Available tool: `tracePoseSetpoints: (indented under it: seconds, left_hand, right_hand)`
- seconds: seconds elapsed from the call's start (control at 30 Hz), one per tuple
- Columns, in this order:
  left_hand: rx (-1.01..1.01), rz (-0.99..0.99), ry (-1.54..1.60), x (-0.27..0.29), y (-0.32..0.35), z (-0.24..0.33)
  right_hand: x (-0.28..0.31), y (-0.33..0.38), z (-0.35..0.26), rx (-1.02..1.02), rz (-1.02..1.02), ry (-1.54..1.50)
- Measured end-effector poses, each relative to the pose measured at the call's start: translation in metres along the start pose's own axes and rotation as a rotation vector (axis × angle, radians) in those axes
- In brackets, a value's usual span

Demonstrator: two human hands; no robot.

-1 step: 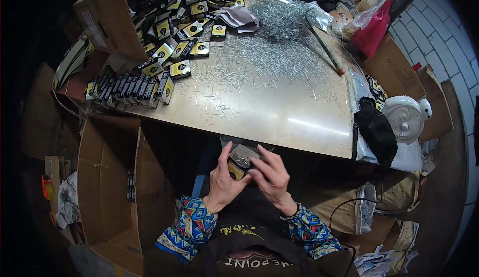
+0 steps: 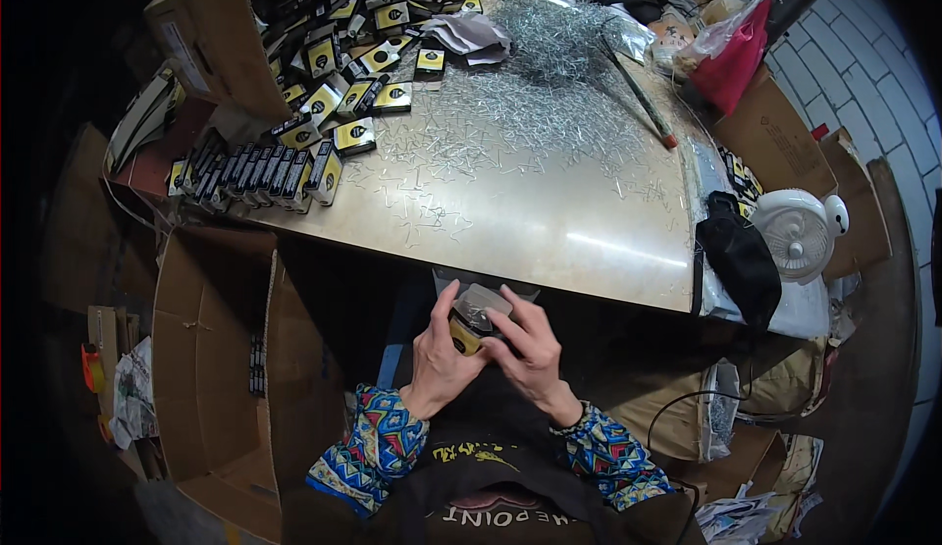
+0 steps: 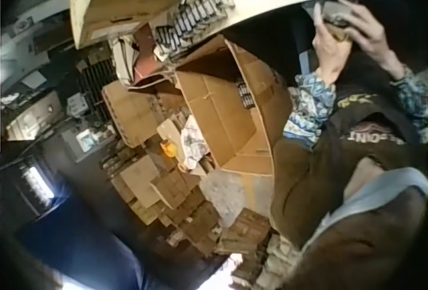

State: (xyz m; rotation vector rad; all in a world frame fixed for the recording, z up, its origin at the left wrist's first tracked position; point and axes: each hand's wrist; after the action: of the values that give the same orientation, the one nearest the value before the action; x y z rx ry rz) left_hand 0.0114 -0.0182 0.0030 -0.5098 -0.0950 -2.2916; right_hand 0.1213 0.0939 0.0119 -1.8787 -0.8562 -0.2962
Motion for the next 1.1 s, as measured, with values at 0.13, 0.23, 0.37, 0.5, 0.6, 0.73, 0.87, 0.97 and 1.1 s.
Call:
tracePoseSetpoints:
  seconds: [0.13, 0.23, 0.37, 0.5, 0.6, 0.73, 0.87, 0.97, 1.1]
  left_hand:
    - [-0.11, -0.005, -0.145, -0.005, 0.0, -0.009]
    - [-0.122, 0.054, -0.239, -0.005, 0.001, -0.008]
    - [0.078, 0.029, -0.261, -0.002, 0.0, 0.0]
    - [-0.008, 0.012, -0.27, -0.002, 0.0, 0.0]
    - [-0.098, 0.001, -0.18, -0.003, -0.003, 0.007]
    - [-0.076, -0.072, -0.21, -0.003, -0.011, 0.01]
    - [0.008, -0.091, -0.162, -0.004, -0.016, 0.01]
    - [-0.012, -0.029, -0.104, -0.008, -0.014, 0.002]
    - [-0.071, -0.007, -0.122, -0.013, -0.012, 0.001]
  right_hand:
    - [-0.009, 0.01, -0.005, -0.266, 0.065, -0.242]
    - [-0.018, 0.007, -0.016, -0.388, 0.149, -0.293]
    - [-0.017, 0.008, -0.008, -0.258, 0.108, -0.297]
    - [0.002, -0.02, -0.013, -0.669, 0.081, -0.555]
    - [0.017, -0.022, 0.017, -0.617, 0.108, -0.426]
    - [0.018, -0.025, 0.038, -0.561, -0.054, -0.213]
    - [0.011, -0.029, 0.024, -0.593, 0.083, -0.458]
    - [0.014, -0.018, 0.018, -0.31, 0.151, -0.231]
    - [0.007, -0.005, 0.011, -0.419, -0.098, -0.322]
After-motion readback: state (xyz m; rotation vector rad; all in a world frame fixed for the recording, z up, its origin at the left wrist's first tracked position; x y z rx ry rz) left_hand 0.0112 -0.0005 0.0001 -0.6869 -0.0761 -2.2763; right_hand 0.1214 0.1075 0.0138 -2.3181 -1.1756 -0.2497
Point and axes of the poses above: each hand's wrist, its own y-axis away from the middle knuckle, its own x-axis out of the back of the hand, z = x × y, and after that the axes turned 13 degrees about x, right-handed
